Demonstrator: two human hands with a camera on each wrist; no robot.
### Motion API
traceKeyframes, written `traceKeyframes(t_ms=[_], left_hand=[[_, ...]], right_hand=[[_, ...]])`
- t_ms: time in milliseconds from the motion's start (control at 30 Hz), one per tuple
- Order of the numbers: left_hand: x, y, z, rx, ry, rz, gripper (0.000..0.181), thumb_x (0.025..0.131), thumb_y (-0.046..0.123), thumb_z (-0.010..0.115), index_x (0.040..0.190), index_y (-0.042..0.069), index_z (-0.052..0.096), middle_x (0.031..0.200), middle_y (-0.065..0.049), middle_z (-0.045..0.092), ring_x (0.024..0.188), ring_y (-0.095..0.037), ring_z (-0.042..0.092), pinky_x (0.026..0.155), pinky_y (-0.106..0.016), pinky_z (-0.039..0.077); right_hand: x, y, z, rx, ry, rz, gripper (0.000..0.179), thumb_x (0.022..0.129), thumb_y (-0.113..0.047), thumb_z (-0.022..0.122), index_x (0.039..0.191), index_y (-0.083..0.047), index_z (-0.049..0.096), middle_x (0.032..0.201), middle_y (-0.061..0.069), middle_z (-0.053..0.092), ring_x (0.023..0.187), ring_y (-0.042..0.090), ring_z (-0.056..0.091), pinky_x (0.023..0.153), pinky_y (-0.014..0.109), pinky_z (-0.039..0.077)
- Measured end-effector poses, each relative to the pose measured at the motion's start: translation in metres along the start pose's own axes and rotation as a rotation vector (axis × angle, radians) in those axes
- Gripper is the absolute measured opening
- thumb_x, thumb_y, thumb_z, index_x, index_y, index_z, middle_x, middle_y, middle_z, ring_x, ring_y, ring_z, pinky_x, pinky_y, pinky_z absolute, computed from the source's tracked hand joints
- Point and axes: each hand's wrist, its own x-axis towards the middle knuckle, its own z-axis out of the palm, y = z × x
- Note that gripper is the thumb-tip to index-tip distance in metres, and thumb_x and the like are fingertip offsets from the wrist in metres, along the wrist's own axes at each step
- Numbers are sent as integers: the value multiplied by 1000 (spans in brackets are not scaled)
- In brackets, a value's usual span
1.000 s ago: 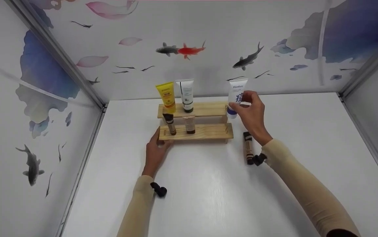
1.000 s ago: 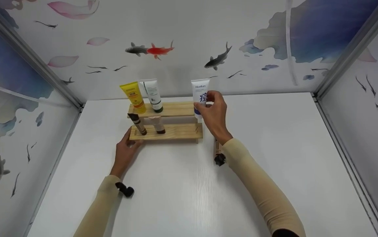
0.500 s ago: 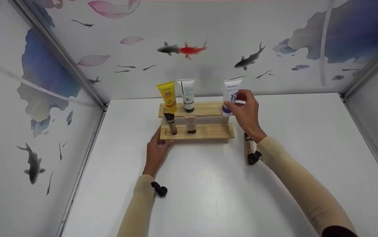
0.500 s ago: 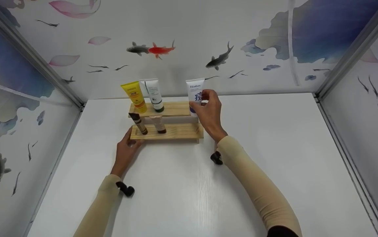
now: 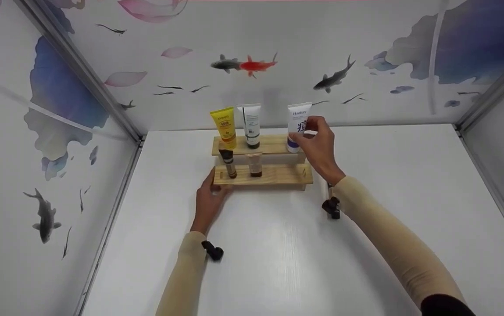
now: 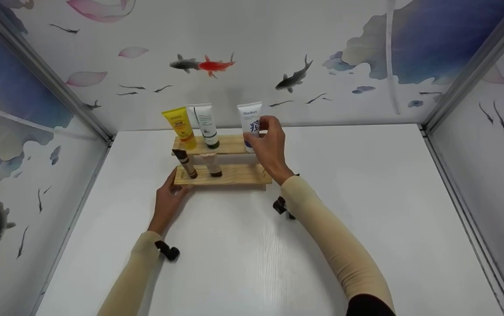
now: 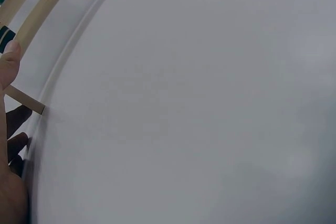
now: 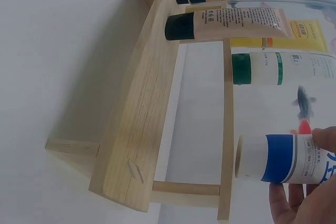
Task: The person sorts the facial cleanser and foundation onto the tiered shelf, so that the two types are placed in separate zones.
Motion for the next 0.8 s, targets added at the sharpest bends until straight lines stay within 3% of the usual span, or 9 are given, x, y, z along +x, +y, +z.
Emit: traceKeyframes(t_ms=[533, 800], left_hand=[[1, 0, 0, 16, -2, 16, 93, 100, 49, 81, 172, 9, 37, 156, -12, 62, 115, -23, 65, 109, -47, 50], [1, -2, 0, 22, 4, 17, 92, 101, 46, 82, 172, 10, 38, 158, -12, 61, 115, -24, 65, 108, -46, 51]], right_hand=[[5, -1, 20, 12, -18, -38, 49, 95, -8, 87, 136, -1, 60, 126, 13, 68, 117, 22, 66, 100, 37, 60], [9, -3, 28, 4, -15, -13, 51, 95, -9, 87, 137, -1, 60, 128, 13, 67, 119, 22, 66, 102, 35, 59]])
